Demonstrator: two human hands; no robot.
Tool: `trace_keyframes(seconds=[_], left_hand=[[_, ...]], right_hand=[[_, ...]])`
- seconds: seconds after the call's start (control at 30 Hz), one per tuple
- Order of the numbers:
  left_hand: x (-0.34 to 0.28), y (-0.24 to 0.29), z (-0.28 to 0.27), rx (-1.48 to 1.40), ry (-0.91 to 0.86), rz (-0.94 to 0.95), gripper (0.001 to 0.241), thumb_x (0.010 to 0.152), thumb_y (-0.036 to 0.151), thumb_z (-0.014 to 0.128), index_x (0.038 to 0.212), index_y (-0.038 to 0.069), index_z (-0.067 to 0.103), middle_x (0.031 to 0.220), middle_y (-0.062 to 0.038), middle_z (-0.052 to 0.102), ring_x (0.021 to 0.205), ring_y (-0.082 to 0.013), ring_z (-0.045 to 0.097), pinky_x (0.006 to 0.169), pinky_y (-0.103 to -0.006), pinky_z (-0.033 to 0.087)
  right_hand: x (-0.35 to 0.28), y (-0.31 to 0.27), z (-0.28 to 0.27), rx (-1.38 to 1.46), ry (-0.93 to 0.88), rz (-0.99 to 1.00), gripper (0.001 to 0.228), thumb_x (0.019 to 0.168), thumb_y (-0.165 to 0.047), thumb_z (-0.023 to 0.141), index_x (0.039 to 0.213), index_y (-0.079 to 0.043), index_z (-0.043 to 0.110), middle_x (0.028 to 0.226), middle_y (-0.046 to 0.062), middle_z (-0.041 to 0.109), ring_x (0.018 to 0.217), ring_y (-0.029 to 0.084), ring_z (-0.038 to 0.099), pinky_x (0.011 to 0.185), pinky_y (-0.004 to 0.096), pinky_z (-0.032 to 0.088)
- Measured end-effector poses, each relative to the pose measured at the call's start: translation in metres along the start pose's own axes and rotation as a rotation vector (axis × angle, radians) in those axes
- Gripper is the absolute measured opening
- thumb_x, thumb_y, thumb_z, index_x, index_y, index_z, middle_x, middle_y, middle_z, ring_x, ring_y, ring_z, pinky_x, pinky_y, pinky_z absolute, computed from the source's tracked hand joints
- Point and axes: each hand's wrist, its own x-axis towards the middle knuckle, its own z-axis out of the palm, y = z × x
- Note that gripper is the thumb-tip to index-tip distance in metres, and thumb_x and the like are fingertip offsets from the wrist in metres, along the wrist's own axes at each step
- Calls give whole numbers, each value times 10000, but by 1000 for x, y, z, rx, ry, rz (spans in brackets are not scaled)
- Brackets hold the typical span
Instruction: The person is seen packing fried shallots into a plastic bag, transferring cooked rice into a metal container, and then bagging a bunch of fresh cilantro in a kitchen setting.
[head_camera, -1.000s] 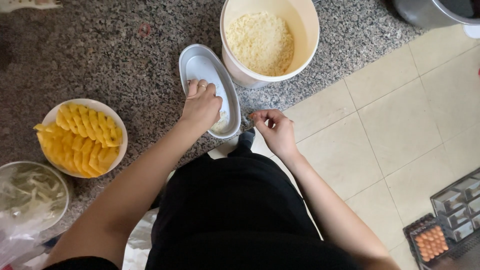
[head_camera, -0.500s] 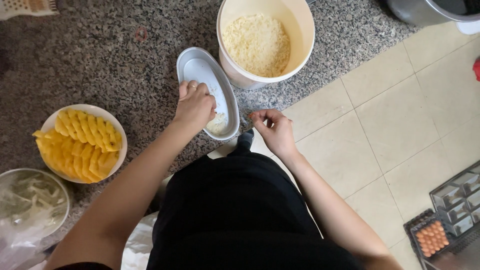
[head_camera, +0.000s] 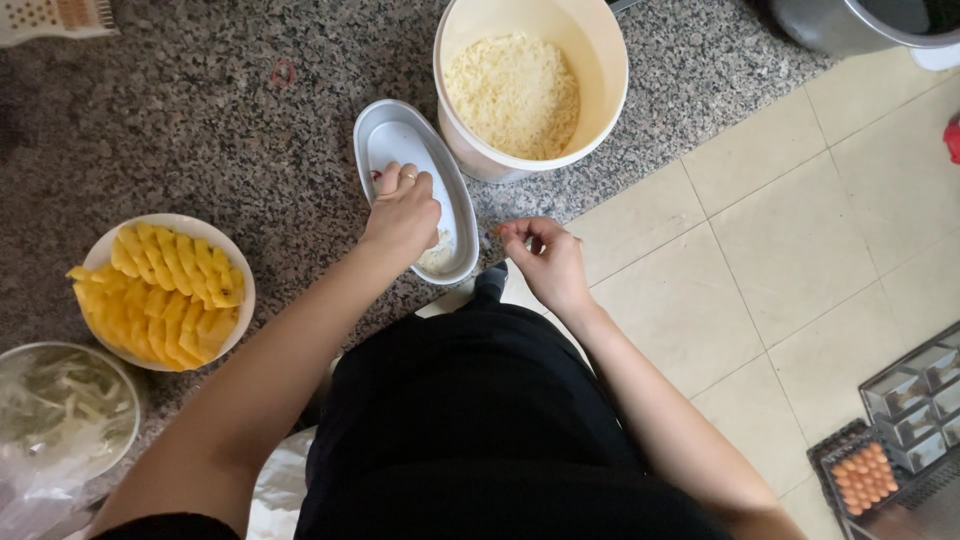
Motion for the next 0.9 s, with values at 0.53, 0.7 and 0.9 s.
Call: trace_keyframes(seconds=[0.53,0.7,0.9], left_hand=[[-29,-68,-74,-933,-120,-729,353,920,552,779,1117,261,806,845,-8,698,865,-202,683,774,-337,477],[-35,-62,-127,-1122,-173,-842,461,998,462,752,1292,107,742,1142,-131,749,1167,-354,686,1009,-501,479],[-27,14,-131,-1301,-274,-820,434,916,376,799,1194,43,790,1102,-166,760,1115,-249,657,1013,-401,474]], right_hand=[[-9,-15,0,23,47,41,131,913,-290,788,954,-171,826,748,-1,697,679,137,628,686,304,556],[-23,-33,-5,105,97,81,166,921,-274,778,977,-121,813,788,39,706,723,148,622,705,310,547],[-42,-10,-43,259,268,214,156,981,-240,731,1031,-119,815,776,-5,690,748,77,565,703,247,520]])
